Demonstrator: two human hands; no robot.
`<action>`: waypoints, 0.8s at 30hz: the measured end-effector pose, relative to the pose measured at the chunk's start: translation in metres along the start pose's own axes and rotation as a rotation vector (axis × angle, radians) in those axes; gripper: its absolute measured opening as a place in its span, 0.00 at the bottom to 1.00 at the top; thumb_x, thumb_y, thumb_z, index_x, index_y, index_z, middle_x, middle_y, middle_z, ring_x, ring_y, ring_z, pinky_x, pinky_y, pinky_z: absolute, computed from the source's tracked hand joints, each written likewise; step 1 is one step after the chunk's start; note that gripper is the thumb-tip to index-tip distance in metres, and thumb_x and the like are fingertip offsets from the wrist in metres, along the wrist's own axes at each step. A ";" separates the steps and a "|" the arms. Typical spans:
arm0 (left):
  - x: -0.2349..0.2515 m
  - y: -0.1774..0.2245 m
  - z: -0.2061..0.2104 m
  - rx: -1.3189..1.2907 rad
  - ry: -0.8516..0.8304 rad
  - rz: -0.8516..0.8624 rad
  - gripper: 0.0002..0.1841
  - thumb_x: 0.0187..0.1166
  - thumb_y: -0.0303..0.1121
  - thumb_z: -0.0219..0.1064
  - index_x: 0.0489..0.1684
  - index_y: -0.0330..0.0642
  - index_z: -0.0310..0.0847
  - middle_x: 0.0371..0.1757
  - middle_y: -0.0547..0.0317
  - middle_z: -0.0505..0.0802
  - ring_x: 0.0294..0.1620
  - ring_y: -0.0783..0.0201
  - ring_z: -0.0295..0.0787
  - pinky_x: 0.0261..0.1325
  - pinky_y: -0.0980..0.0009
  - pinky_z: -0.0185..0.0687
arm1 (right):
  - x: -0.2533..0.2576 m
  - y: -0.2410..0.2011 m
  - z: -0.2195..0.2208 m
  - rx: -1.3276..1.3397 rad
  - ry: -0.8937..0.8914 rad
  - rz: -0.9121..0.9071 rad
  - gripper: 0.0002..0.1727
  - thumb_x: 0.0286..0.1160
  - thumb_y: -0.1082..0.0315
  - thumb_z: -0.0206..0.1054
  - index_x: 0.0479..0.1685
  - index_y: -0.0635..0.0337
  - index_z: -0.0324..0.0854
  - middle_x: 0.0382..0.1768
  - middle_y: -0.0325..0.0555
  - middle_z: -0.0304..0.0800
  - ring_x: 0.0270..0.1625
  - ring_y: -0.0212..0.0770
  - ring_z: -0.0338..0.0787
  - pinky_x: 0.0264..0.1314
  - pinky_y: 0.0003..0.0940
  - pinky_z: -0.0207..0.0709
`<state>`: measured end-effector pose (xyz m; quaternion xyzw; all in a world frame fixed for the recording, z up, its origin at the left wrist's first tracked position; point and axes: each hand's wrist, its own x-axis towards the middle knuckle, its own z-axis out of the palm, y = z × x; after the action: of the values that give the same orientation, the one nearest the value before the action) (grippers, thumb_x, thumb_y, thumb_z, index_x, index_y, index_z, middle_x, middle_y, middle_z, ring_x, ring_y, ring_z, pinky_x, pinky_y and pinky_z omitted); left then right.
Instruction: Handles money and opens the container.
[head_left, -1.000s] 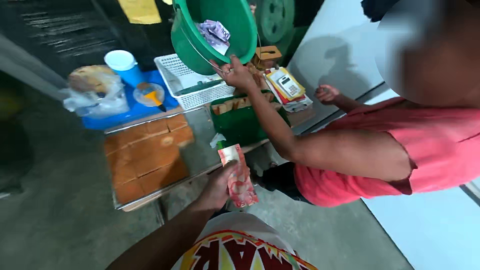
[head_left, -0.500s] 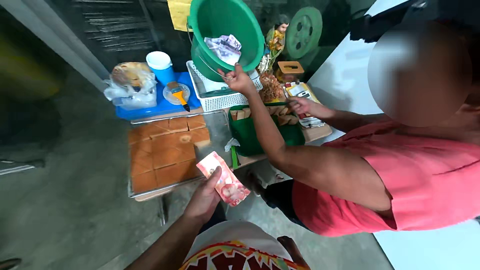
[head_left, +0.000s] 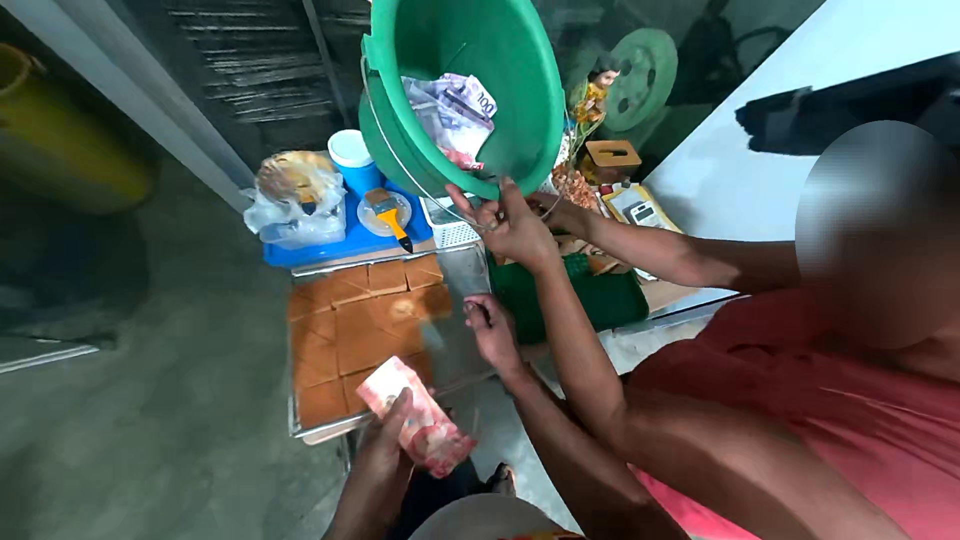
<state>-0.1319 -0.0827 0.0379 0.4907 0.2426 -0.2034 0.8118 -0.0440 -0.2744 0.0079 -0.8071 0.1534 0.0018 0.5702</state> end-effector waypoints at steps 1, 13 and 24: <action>0.005 0.005 -0.012 0.032 0.046 0.022 0.16 0.94 0.37 0.49 0.60 0.37 0.78 0.42 0.55 0.96 0.39 0.64 0.95 0.42 0.66 0.94 | -0.003 0.012 0.011 0.024 -0.002 -0.039 0.17 0.88 0.66 0.58 0.63 0.68 0.84 0.53 0.55 0.91 0.50 0.42 0.92 0.58 0.38 0.87; 0.034 0.039 -0.012 -0.035 0.024 0.229 0.13 0.93 0.36 0.51 0.58 0.40 0.77 0.39 0.60 0.95 0.39 0.68 0.95 0.45 0.67 0.94 | -0.157 0.139 -0.051 -0.283 -0.230 0.195 0.19 0.87 0.61 0.60 0.58 0.67 0.88 0.54 0.59 0.92 0.52 0.49 0.93 0.64 0.46 0.85; 0.007 0.015 0.093 0.017 -0.179 0.028 0.14 0.93 0.38 0.54 0.56 0.36 0.79 0.38 0.51 0.95 0.36 0.60 0.95 0.39 0.62 0.95 | -0.346 0.318 -0.135 -0.269 -0.023 0.932 0.19 0.86 0.65 0.62 0.62 0.72 0.85 0.59 0.69 0.90 0.64 0.63 0.90 0.74 0.59 0.77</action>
<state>-0.0994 -0.1602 0.0818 0.4808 0.1604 -0.2370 0.8288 -0.4767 -0.4104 -0.1757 -0.7190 0.4905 0.2858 0.4010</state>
